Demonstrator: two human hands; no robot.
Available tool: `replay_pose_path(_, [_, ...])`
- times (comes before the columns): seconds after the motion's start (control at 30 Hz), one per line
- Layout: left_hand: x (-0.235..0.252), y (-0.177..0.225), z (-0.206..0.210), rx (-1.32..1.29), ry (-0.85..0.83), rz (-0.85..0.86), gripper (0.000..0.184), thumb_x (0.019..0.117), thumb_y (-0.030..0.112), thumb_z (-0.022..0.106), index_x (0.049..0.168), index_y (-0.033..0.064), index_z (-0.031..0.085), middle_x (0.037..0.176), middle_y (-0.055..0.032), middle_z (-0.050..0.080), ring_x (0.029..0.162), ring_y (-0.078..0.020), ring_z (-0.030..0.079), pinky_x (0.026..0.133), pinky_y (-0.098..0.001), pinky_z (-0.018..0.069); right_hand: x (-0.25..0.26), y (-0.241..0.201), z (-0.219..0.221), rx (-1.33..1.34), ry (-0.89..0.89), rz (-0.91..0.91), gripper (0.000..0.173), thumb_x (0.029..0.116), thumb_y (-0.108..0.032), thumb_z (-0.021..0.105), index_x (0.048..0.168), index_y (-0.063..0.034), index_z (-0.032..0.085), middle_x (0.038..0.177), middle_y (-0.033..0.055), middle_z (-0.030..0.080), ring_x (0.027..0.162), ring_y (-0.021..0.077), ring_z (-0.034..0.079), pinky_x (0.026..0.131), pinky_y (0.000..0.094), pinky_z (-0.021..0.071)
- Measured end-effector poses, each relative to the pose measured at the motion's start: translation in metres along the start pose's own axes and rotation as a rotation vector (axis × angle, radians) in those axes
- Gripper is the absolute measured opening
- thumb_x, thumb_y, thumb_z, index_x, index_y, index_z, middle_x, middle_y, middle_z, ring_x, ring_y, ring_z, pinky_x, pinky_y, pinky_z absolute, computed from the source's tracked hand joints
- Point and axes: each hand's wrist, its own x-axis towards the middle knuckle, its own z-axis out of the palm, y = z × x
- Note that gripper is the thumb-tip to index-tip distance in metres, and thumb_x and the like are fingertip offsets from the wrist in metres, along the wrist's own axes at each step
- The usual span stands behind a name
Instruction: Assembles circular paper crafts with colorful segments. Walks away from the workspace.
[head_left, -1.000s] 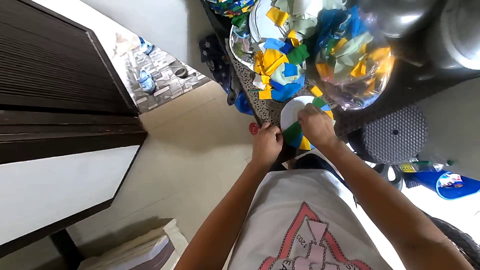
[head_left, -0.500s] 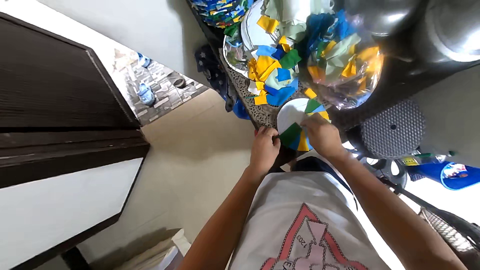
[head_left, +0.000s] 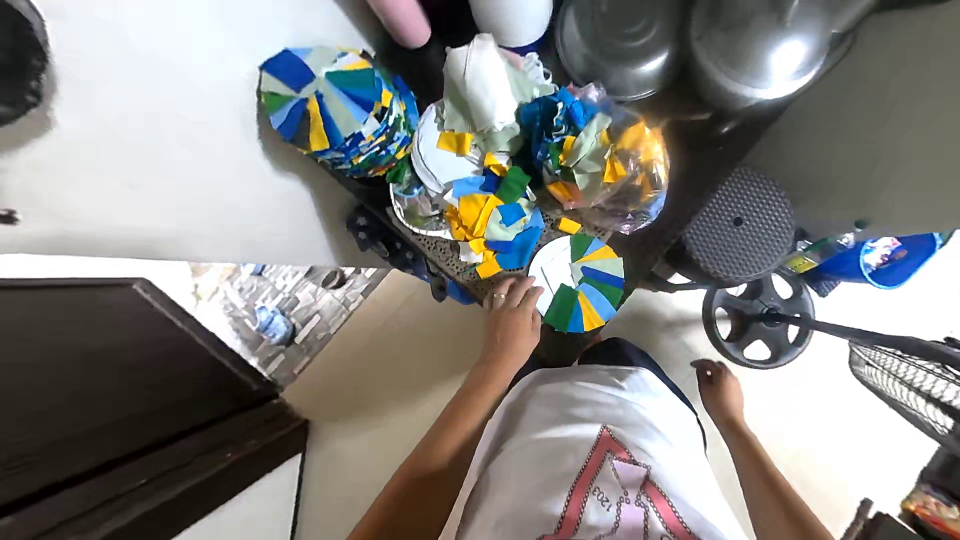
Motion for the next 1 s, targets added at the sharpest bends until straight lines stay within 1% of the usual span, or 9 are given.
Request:
replay_pose_path(0.1, [0.000,-0.008,-0.002,0.012,-0.034,0.041,0.031,0.0985,0.006,0.055,0.124,0.0056,0.073,0.139,-0.0159,0.064,0.134,-0.0444,0.053,0.110,-0.0643,0.0380,-0.024,0.017,0.033,0.027,-0.031,0.125,0.031,0.1068,-0.011,0.047,0.123,-0.0003,0.071,0.126,0.0280,0.066,0.119,0.0467,0.063,0.101,0.0638,0.0479])
replay_pose_path(0.17, [-0.001,-0.010,-0.003,-0.012,-0.057,0.053,0.033,0.0985,0.011,0.057,0.128,0.0051,0.070,0.143,-0.0187,0.060,0.137,-0.0458,0.049,0.113,-0.0639,0.0355,-0.035,0.019,0.050,0.044,-0.038,0.192,0.030,0.1071,-0.013,0.048,0.122,-0.0023,0.072,0.126,0.0261,0.067,0.119,0.0455,0.064,0.101,0.0640,0.0479])
replay_pose_path(0.23, [-0.002,-0.010,-0.002,-0.027,-0.051,0.103,0.035,0.0970,0.017,0.062,0.129,0.0046,0.069,0.145,-0.0216,0.057,0.138,-0.0488,0.047,0.112,-0.0659,0.0348,-0.043,0.015,0.059,0.067,-0.041,0.225,0.030,0.1073,-0.014,0.049,0.123,-0.0026,0.072,0.126,0.0261,0.067,0.119,0.0450,0.064,0.101,0.0639,0.0476])
replay_pose_path(0.4, [0.004,-0.003,0.001,-0.008,-0.133,0.227,0.056,0.0896,0.037,0.073,0.136,0.0057,0.064,0.149,-0.0231,0.053,0.141,-0.0508,0.042,0.111,-0.0691,0.0330,-0.055,-0.010,0.064,0.150,0.012,0.220,0.029,0.1073,-0.013,0.049,0.122,-0.0011,0.072,0.124,0.0249,0.069,0.118,0.0421,0.065,0.103,0.0602,0.0482])
replay_pose_path(0.57, [0.009,0.001,0.003,0.028,-0.219,0.272,0.061,0.0893,0.037,0.074,0.141,0.0070,0.061,0.152,-0.0224,0.049,0.144,-0.0488,0.039,0.112,-0.0684,0.0307,-0.069,-0.022,0.078,0.216,0.036,0.246,0.029,0.1070,-0.013,0.050,0.122,-0.0015,0.072,0.123,0.0235,0.069,0.116,0.0403,0.066,0.101,0.0581,0.0494])
replay_pose_path(0.67, [0.010,0.001,0.002,0.023,-0.191,0.299,0.062,0.0908,0.041,0.071,0.141,0.0067,0.060,0.152,-0.0218,0.050,0.143,-0.0487,0.040,0.112,-0.0685,0.0313,-0.082,-0.017,0.091,0.238,0.042,0.276,0.028,0.1069,-0.012,0.050,0.121,-0.0013,0.072,0.124,0.0240,0.068,0.117,0.0407,0.066,0.102,0.0582,0.0490])
replay_pose_path(0.8, [0.022,-0.002,-0.001,0.017,-0.164,0.204,0.057,0.0940,0.037,0.068,0.141,0.0056,0.060,0.155,-0.0227,0.046,0.145,-0.0483,0.037,0.115,-0.0662,0.0289,-0.099,-0.005,0.111,0.235,0.024,0.323,0.028,0.1068,-0.012,0.051,0.121,-0.0002,0.072,0.124,0.0252,0.069,0.119,0.0426,0.065,0.103,0.0603,0.0478])
replay_pose_path(0.9, [0.030,-0.004,-0.003,0.031,-0.185,0.183,0.054,0.0957,0.036,0.067,0.141,0.0059,0.060,0.156,-0.0223,0.044,0.146,-0.0484,0.036,0.115,-0.0660,0.0279,-0.105,-0.002,0.119,0.244,0.016,0.355,0.029,0.1073,-0.013,0.050,0.122,-0.0004,0.072,0.125,0.0253,0.069,0.120,0.0426,0.064,0.104,0.0608,0.0468])
replay_pose_path(1.0, [0.033,0.001,-0.003,0.038,-0.208,0.206,0.053,0.0964,0.034,0.067,0.141,0.0076,0.060,0.157,-0.0206,0.043,0.147,-0.0466,0.035,0.116,-0.0649,0.0274,-0.103,-0.030,0.108,0.255,0.105,0.244,0.028,0.1060,-0.010,0.050,0.122,-0.0004,0.071,0.125,0.0256,0.068,0.115,0.0430,0.066,0.100,0.0603,0.0505])
